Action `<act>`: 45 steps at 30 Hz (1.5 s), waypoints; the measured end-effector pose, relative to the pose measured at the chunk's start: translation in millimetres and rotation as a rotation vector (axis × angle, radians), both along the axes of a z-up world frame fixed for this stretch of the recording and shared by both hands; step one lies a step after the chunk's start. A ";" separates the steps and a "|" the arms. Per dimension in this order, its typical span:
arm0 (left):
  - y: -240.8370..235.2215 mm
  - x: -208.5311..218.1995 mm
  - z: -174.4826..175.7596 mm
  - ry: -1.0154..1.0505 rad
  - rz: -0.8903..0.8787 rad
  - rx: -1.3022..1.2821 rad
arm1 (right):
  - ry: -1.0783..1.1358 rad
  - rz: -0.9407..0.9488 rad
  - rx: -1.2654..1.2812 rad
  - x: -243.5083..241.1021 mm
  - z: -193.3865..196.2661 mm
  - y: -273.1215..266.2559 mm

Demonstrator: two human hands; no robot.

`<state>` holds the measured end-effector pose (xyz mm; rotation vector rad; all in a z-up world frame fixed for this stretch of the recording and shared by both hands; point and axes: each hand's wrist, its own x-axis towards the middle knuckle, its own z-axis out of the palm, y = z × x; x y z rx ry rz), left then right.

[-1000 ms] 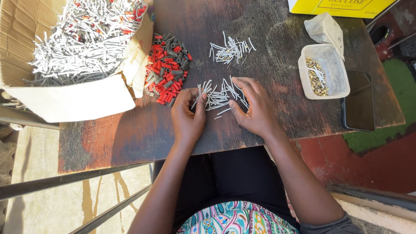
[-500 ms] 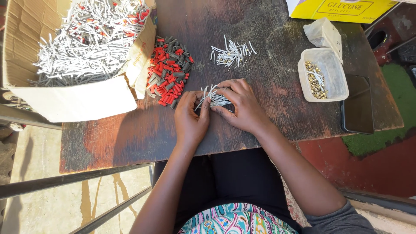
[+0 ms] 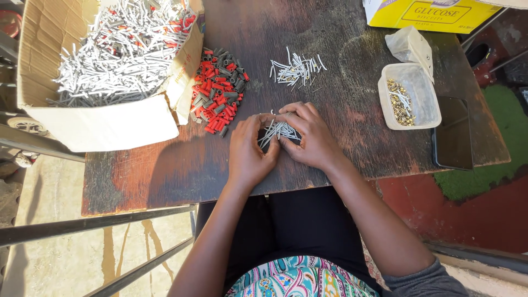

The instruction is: The person sits at a wooden table and assembles small metal fasteners by hand. They pick up silver metal rods and insert them into small brass-colored components, placing the finished assemblies into a plastic container. The workspace includes a cardboard box of mixed fasteners and a pile of red and black plastic sleeves.

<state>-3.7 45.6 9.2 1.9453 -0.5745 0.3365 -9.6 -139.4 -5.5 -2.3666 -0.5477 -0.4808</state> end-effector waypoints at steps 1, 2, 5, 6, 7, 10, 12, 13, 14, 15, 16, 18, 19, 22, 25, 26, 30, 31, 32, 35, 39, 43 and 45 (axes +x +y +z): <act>0.5 -0.5 1.0 -0.002 0.003 -0.001 | -0.002 0.003 -0.001 -1.7 3.3 2.2; 0.8 -1.1 2.0 0.002 0.005 0.010 | 0.005 -0.005 0.011 -3.6 6.4 4.1; 0.7 -2.2 0.4 0.004 0.008 0.061 | 0.016 -0.017 0.029 -5.6 7.9 5.3; 0.0 -2.6 -0.9 0.003 0.008 0.100 | 0.021 -0.023 0.036 -5.9 7.0 4.5; -0.7 -1.9 -3.3 0.003 0.007 0.099 | 0.022 -0.024 0.035 -6.4 7.0 4.7; -1.7 1.2 -9.8 -0.007 0.012 0.193 | 0.008 -0.028 0.052 -5.1 5.4 4.3; -0.9 1.4 -14.5 -0.015 0.022 0.246 | 0.008 -0.048 0.071 -4.3 0.5 2.7; -0.5 1.8 -16.2 -0.013 0.023 0.247 | 0.010 -0.047 0.072 -5.0 2.2 3.6; -0.8 2.8 -17.8 -0.021 0.027 0.249 | 0.015 -0.043 0.071 -5.3 4.1 3.9; -1.2 3.8 -19.3 -0.028 0.031 0.250 | 0.021 -0.040 0.070 -5.6 6.0 4.1; -1.1 3.8 -19.0 -0.029 0.029 0.250 | 0.020 -0.041 0.070 -6.2 7.6 4.8; -1.7 4.0 -18.1 -0.042 0.040 0.222 | 0.026 -0.041 0.001 -7.5 10.9 5.6; -0.3 4.3 -18.8 -0.044 0.037 0.221 | 0.025 -0.044 0.000 -8.2 14.0 7.4; 0.4 4.8 -17.5 -0.029 0.023 0.165 | 0.013 -0.020 -0.046 -9.2 16.4 7.3; 1.3 3.9 -13.0 -0.045 0.019 0.129 | 0.012 -0.011 -0.047 -7.1 5.4 3.5; 1.7 4.4 -13.2 -0.031 0.009 0.115 | 0.004 -0.010 -0.087 -6.6 3.5 3.6; 0.8 2.5 -8.5 0.014 -0.014 0.082 | 0.023 0.007 -0.188 -6.0 -0.6 3.0; 0.7 2.9 -8.2 0.013 -0.015 0.082 | 0.022 0.005 -0.188 -5.7 0.8 3.7; 0.9 2.8 -8.1 0.029 -0.017 0.066 | 0.036 0.002 -0.180 -5.9 1.8 4.9; 1.0 1.8 -6.9 0.049 -0.018 0.040 | 0.045 -0.004 -0.193 -6.3 0.1 5.2; 0.9 2.0 -7.5 0.058 -0.010 0.030 | 0.005 -0.012 -0.155 -7.1 4.7 6.8; 0.3 1.4 -8.3 0.068 -0.016 0.027 | -0.008 -0.089 0.022 -6.2 -6.8 0.1; 1.1 1.0 -7.4 0.070 -0.025 0.045 | -0.027 -0.182 0.226 -5.7 -7.4 -3.4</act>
